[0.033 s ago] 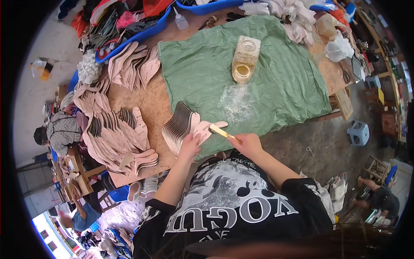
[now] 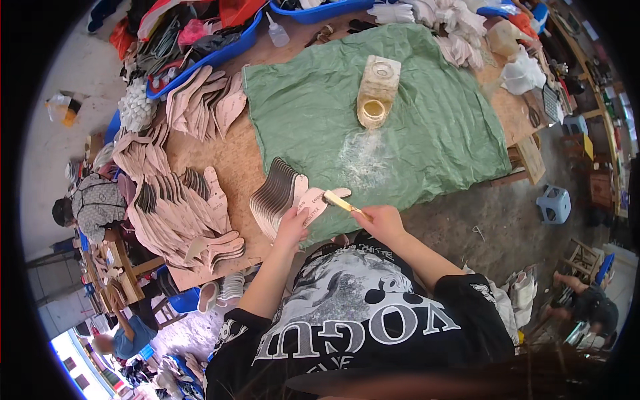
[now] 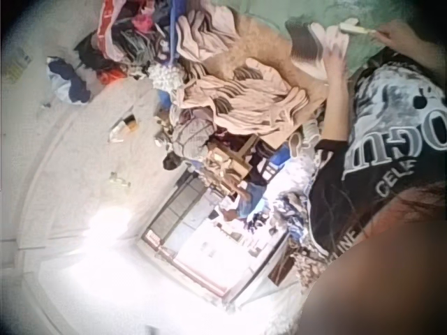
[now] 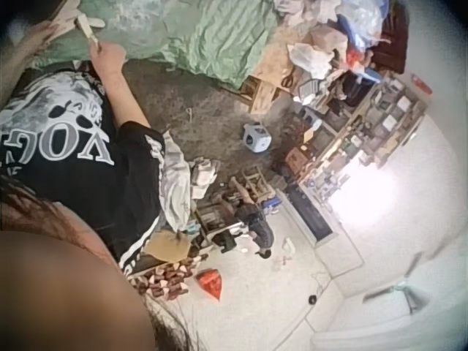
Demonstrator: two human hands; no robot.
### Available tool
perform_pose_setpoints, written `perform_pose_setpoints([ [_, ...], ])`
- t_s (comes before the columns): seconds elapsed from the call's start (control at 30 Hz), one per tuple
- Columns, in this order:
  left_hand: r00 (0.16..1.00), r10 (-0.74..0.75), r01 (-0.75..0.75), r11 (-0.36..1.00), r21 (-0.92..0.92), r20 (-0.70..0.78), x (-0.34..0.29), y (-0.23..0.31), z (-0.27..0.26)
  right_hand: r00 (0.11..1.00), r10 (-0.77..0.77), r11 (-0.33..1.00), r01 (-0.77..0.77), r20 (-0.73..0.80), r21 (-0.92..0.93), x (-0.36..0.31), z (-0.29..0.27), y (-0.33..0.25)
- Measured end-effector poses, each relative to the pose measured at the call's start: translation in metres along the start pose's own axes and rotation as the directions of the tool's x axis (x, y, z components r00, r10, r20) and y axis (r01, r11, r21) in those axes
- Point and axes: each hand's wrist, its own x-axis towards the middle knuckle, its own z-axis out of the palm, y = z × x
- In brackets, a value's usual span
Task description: Applying white powder using a brush to individual shoe upper or sole components.
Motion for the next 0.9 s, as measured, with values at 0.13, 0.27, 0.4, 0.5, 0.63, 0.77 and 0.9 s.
perform_pose_setpoints([
  [0.13,1.000,-0.003,0.003,1.000,0.002,-0.015,-0.002,-0.005,-0.003,0.994,0.073,0.997,-0.071,0.077,-0.024,-0.002,0.016,0.015],
  [0.27,0.999,0.016,-0.015,0.999,0.042,-0.028,-0.002,-0.005,-0.003,0.983,0.178,0.984,-0.177,0.043,-0.035,-0.006,0.029,0.041],
  [0.4,0.999,0.004,0.000,0.995,0.101,-0.036,-0.003,-0.008,-0.010,0.949,0.300,0.943,-0.279,0.096,-0.184,-0.005,0.023,0.059],
  [0.5,1.000,0.002,0.000,0.997,0.082,-0.026,-0.003,-0.009,-0.014,0.947,0.308,0.938,-0.286,0.090,-0.198,0.008,0.024,0.066],
  [0.63,0.993,0.108,-0.113,0.973,0.201,0.038,0.011,-0.014,-0.031,0.946,0.289,0.943,-0.256,0.145,-0.211,0.038,0.027,0.057],
  [0.77,0.970,0.231,-0.241,0.875,0.421,0.075,0.014,-0.009,-0.041,0.937,0.212,0.977,-0.206,0.279,-0.049,0.047,0.018,0.025],
  [0.9,0.982,0.187,-0.166,0.836,0.523,0.012,0.006,0.000,-0.039,0.922,0.159,0.977,-0.198,0.352,0.077,0.040,-0.006,-0.014],
])
